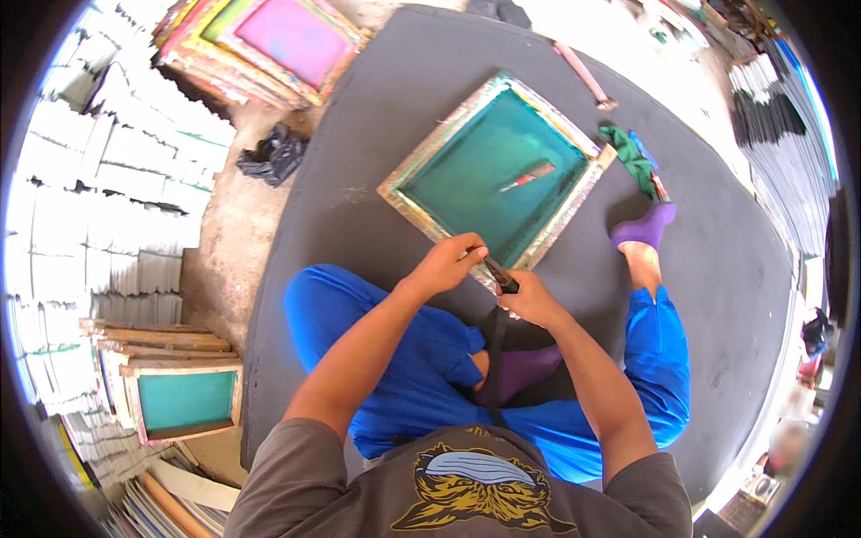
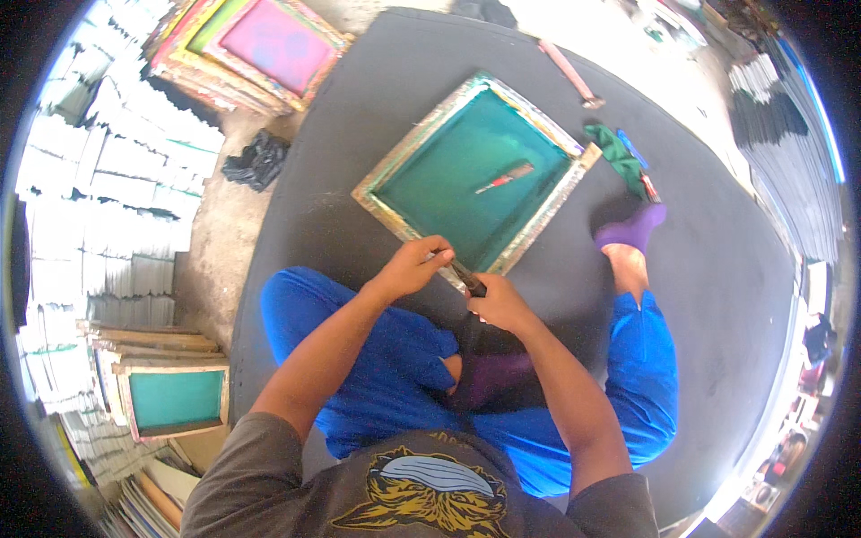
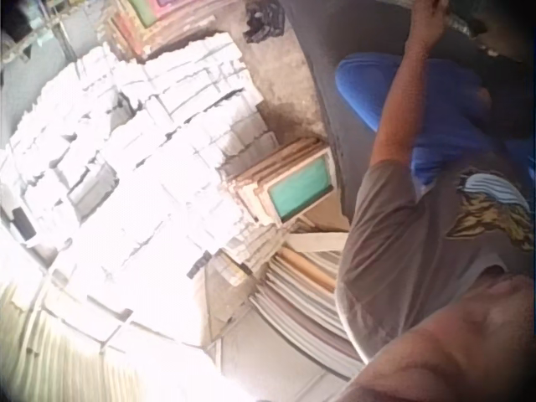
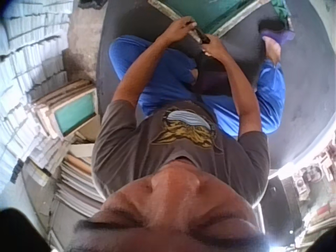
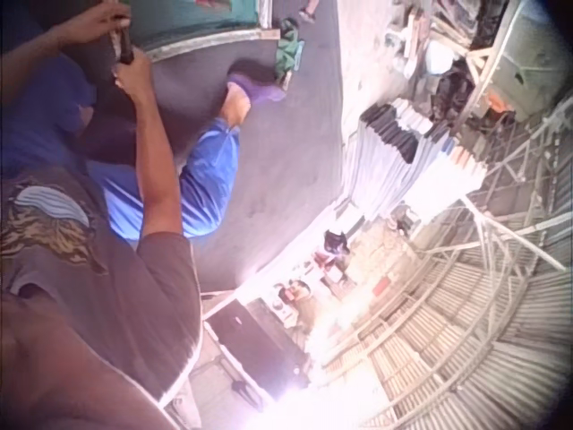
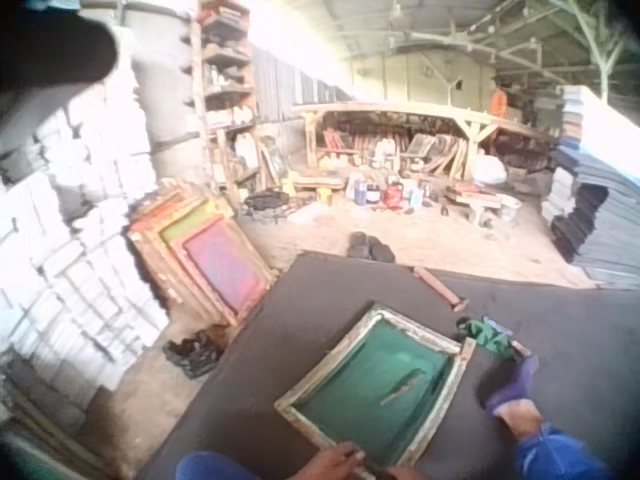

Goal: The person sits on the floor and uses a small tool to scrape and clean the edges of a green screen frame. They then use pliers to remove staples or debris from the frame's border.

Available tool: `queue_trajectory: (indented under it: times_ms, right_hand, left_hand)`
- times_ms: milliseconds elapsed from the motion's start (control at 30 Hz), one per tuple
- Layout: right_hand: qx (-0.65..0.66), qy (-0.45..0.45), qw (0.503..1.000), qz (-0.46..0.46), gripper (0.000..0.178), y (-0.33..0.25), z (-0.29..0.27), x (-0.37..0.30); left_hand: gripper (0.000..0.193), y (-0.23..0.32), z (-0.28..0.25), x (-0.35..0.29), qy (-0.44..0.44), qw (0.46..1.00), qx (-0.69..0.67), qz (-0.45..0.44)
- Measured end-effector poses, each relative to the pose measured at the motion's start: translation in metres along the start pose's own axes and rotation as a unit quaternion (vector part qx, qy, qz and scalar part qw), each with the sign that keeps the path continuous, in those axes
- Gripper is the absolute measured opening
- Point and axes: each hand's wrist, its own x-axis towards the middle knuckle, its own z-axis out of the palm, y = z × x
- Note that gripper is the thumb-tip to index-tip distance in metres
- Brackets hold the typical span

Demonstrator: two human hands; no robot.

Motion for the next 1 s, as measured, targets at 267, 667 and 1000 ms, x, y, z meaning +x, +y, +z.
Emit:
queue_trajectory:
  times_ms: [267, 667, 1000]
  right_hand:
    - [0.113, -0.063, 0.990, 0.064, 0.028, -0.052, 0.035, 0.033]
    - [-0.248, 0.000, 0.967, 0.061, 0.044, 0.006, -0.017, -0.006]
    - [-0.339, 0.012, 0.935, 0.104, 0.045, 0.027, -0.029, -0.040]
  left_hand:
    - [0.036, -0.021, -0.029, 0.004, 0.171, 0.980, 0.001, -0.097]
    - [0.030, -0.114, -0.078, 0.016, 0.606, 0.727, -0.038, -0.320]
    - [0.046, -0.089, -0.042, 0.006, 0.518, 0.827, 0.088, -0.202]
